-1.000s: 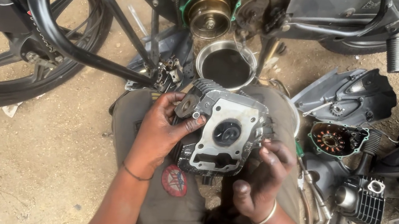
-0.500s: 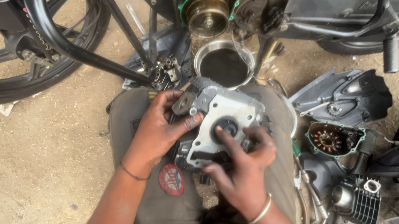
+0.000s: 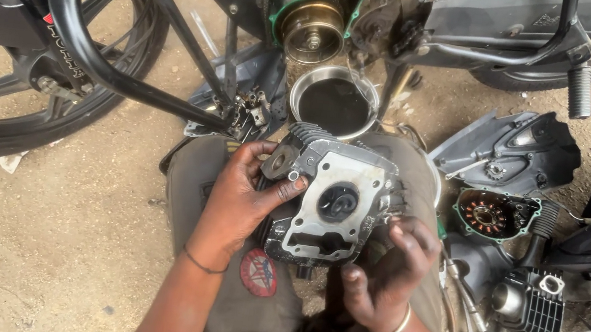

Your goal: The person sits on the ground repairing a motorcycle engine. They tap a component with a hammer and punch, handle small fasteners into a metal tray, then fit a piston into the cylinder by hand, pressing and rotating it while holding the cylinder on their lap.

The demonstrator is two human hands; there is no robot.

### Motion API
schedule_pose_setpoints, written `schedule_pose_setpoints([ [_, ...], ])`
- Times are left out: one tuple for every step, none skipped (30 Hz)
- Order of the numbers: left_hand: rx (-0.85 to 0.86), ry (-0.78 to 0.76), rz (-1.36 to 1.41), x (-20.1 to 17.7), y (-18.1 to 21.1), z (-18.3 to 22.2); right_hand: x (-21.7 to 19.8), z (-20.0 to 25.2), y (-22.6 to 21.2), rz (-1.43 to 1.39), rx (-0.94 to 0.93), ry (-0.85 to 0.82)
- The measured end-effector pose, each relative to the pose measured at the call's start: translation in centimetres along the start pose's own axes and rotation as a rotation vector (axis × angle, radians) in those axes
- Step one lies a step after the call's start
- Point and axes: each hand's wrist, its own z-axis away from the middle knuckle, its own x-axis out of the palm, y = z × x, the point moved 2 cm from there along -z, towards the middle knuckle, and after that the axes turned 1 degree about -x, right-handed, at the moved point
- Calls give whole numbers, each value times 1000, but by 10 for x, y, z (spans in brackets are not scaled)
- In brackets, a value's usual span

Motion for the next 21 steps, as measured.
schedule_pose_setpoints([
  [16,-6,7,-1,-2,0,1,-1,-1,-32,-34,26],
  [15,-4,7,-2,-4,0,1,0,0,-34,-33,25],
  [41,-15,10,-2,-5,0,2,1,1,-10,-42,13],
  [67,-25,14,-3,-6,0,2,2,1,14,-51,1],
  [68,-24,14,-4,-8,-1,3,-2,-4,13,-52,0],
  [67,-23,18,-5,-10,-2,7,-6,-9,178,-37,-130],
  [65,-25,22,-5,-12,-3,10,-10,-13,346,-20,-260],
  [63,-27,24,-5,-9,-2,8,-12,-16,349,-19,-260],
  [47,-11,-33,-5,-7,-3,8,-14,-16,441,21,-335],
  [30,5,-89,-5,-4,-4,7,-17,-17,534,62,-409],
  [32,5,-91,-5,-6,-3,6,-15,-15,533,61,-406],
  [41,8,-90,-5,-7,-3,4,-14,-13,424,89,-331],
  [49,12,-89,-5,-9,-3,1,-13,-11,315,116,-255],
  [50,10,-92,-6,-5,-4,3,-12,-9,314,116,-252],
  [32,-12,-21,-5,-3,-3,0,-9,-9,242,118,-206],
  [14,-33,49,-4,-1,-1,-2,-6,-9,169,121,-160],
  [18,-36,52,-3,-3,-2,-3,-6,-8,172,116,-159],
  [14,-28,51,-2,-4,-4,-3,-6,-7,139,109,-135],
  [7,-17,47,-3,-5,-4,-3,-6,-7,103,105,-111],
  [8,-17,46,-3,-4,-3,-2,-5,-7,102,104,-110],
  [5,-10,40,-3,-4,-3,-1,-5,-7,61,77,-76],
])
